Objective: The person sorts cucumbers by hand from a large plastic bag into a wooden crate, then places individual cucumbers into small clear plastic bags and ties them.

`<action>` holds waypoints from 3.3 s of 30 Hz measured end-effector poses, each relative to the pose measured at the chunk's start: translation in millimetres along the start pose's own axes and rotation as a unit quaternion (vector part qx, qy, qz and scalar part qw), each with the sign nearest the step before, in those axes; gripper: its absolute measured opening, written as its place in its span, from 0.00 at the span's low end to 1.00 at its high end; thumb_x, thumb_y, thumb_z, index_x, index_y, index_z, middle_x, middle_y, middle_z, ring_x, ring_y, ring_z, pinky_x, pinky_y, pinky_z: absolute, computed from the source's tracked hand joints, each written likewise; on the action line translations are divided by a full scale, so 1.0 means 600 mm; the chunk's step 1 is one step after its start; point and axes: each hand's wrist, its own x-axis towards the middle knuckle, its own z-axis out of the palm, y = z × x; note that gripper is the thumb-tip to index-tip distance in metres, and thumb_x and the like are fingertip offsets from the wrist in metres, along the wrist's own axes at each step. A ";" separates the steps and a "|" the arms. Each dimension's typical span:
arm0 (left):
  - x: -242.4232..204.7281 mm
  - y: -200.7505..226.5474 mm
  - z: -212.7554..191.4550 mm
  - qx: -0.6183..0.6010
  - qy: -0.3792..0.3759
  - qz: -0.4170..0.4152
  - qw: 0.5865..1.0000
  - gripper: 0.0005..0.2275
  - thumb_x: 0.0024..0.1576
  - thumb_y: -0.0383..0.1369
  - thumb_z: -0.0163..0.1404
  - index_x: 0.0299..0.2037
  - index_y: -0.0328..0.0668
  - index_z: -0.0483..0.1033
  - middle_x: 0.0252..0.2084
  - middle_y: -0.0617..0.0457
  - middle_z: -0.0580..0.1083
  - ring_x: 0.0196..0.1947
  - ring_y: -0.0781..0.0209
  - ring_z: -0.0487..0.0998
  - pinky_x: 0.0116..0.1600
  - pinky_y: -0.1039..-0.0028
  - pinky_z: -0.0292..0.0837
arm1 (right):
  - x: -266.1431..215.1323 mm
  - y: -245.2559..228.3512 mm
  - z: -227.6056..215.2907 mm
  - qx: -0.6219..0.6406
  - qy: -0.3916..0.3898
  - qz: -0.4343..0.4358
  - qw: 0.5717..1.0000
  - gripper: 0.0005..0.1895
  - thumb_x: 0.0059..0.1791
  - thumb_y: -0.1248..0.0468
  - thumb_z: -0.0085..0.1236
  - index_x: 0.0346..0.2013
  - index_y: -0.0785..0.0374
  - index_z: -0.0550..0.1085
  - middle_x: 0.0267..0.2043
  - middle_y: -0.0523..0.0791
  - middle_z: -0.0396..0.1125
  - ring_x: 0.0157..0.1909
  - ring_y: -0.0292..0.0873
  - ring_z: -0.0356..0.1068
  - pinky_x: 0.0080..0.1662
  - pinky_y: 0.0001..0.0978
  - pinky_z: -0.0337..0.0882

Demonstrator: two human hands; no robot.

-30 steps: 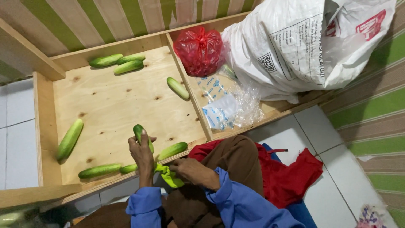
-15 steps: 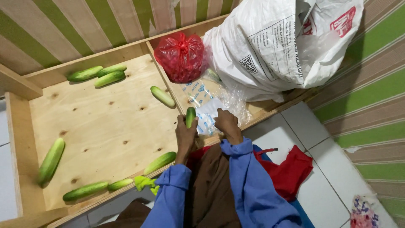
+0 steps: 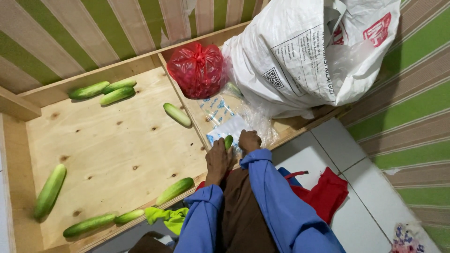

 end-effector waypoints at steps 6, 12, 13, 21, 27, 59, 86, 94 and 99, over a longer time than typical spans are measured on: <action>-0.006 0.001 -0.001 -0.009 -0.003 0.005 1.000 0.17 0.63 0.48 0.45 0.52 0.46 0.64 0.41 0.50 0.69 0.39 0.46 0.81 0.41 0.52 0.81 | -0.065 -0.016 -0.091 0.097 0.027 -0.042 0.994 0.04 0.46 0.75 0.56 0.32 0.75 0.78 0.29 0.61 0.72 0.35 0.59 0.77 0.34 0.59 0.77; -0.008 0.010 -0.008 -0.005 -0.015 0.005 1.000 0.16 0.61 0.47 0.49 0.50 0.47 0.65 0.41 0.51 0.70 0.40 0.48 0.81 0.42 0.54 0.81 | -0.112 -0.023 -0.130 0.129 0.063 -0.058 0.988 0.01 0.45 0.77 0.56 0.29 0.74 0.74 0.27 0.59 0.71 0.33 0.59 0.77 0.33 0.56 0.77; -0.007 0.012 -0.008 -0.006 -0.014 0.003 1.000 0.16 0.61 0.47 0.49 0.50 0.47 0.65 0.41 0.51 0.70 0.40 0.48 0.81 0.42 0.54 0.81 | -0.116 -0.024 -0.139 0.127 0.063 -0.060 0.988 0.01 0.45 0.77 0.56 0.29 0.74 0.74 0.27 0.59 0.71 0.33 0.59 0.77 0.33 0.56 0.77; -0.013 0.041 -0.058 -0.029 -0.075 -0.027 0.996 0.18 0.62 0.41 0.44 0.61 0.57 0.58 0.48 0.49 0.68 0.45 0.45 0.80 0.47 0.51 0.80 | -0.183 -0.055 -0.204 0.115 0.167 -0.161 0.966 0.26 0.42 0.76 0.54 0.56 0.75 0.71 0.35 0.57 0.71 0.41 0.61 0.76 0.43 0.58 0.75; -0.022 0.042 -0.066 -0.075 -0.062 -0.016 0.995 0.18 0.65 0.40 0.42 0.64 0.79 0.59 0.55 0.47 0.68 0.50 0.40 0.79 0.52 0.51 0.79 | -0.132 -0.036 -0.147 0.106 0.432 -0.209 0.871 0.10 0.42 0.69 0.59 0.31 0.48 0.81 0.33 0.42 0.65 0.38 0.51 0.70 0.40 0.43 0.70; -0.214 -0.204 -0.282 -0.553 0.085 -0.278 0.781 0.22 0.58 0.55 0.53 0.35 0.42 0.84 0.29 0.47 0.76 0.27 0.60 0.72 0.34 0.72 0.70 | -0.370 -0.323 -0.168 0.155 0.412 -0.605 0.663 0.11 0.51 0.73 0.55 0.32 0.51 0.79 0.42 0.38 0.71 0.46 0.44 0.73 0.45 0.32 0.76; -0.241 -0.214 -0.273 -0.649 0.175 -0.288 0.683 0.15 0.61 0.48 0.55 0.41 0.46 0.82 0.16 0.44 0.72 0.10 0.63 0.71 0.13 0.81 0.61 | -0.416 -0.376 -0.157 0.535 -0.212 -0.370 0.729 0.31 0.47 0.66 0.69 0.64 0.62 0.70 0.42 0.50 0.74 0.42 0.43 0.74 0.47 0.38 0.78; -0.247 -0.179 -0.319 -0.623 0.239 -0.353 0.656 0.28 0.60 0.56 0.50 0.56 0.39 0.78 0.48 0.41 0.78 0.44 0.56 0.77 0.47 0.69 0.77 | -0.433 -0.374 -0.160 0.543 -0.141 -0.351 0.749 0.28 0.44 0.71 0.70 0.59 0.70 0.74 0.42 0.55 0.75 0.45 0.46 0.76 0.51 0.44 0.78; -0.230 -0.311 -0.233 -0.612 0.399 -0.329 0.599 0.19 0.64 0.48 0.48 0.46 0.39 0.81 0.32 0.43 0.79 0.33 0.59 0.82 0.43 0.76 0.80 | -0.449 -0.381 -0.168 0.579 -0.133 -0.347 0.726 0.21 0.45 0.70 0.70 0.53 0.67 0.78 0.42 0.53 0.73 0.45 0.47 0.75 0.49 0.45 0.80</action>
